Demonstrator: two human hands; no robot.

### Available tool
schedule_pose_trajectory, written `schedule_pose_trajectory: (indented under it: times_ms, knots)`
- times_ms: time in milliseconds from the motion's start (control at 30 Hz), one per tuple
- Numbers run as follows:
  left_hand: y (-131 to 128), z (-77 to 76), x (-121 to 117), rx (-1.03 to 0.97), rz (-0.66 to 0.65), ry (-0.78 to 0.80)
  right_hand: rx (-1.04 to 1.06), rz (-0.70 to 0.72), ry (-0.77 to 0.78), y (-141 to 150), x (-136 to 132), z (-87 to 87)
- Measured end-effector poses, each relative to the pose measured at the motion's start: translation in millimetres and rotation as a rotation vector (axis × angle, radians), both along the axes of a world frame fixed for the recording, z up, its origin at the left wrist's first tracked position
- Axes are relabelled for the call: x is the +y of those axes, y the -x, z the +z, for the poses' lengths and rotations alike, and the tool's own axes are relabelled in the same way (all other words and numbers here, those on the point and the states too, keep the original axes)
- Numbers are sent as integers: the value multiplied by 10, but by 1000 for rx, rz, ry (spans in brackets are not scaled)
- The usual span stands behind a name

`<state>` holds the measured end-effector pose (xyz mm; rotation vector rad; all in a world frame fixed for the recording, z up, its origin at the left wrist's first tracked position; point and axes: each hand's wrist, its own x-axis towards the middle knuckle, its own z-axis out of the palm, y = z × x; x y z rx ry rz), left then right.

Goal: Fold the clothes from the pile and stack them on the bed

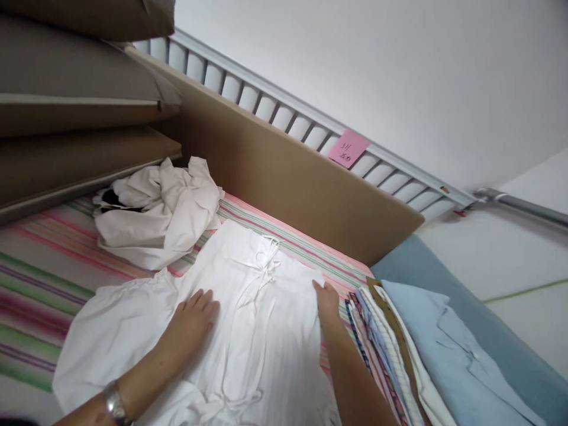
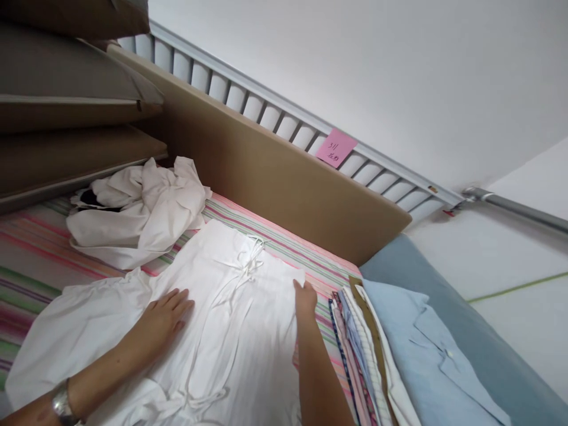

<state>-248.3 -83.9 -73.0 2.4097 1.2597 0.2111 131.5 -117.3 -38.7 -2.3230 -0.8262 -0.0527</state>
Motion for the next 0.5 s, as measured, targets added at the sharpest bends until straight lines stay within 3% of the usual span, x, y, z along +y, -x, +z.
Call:
schedule_pose_trajectory:
  times_ms: [167, 333, 500]
  knots:
    - [-37, 4, -31, -9, 1, 5, -81, -134, 150, -12, 16, -144]
    - [-66, -24, -40, -35, 5, 23, -57, -150, 296, -51, 33, -369]
    - [-58, 24, -54, -24, -14, 27, -84, -123, 284, -42, 37, -252]
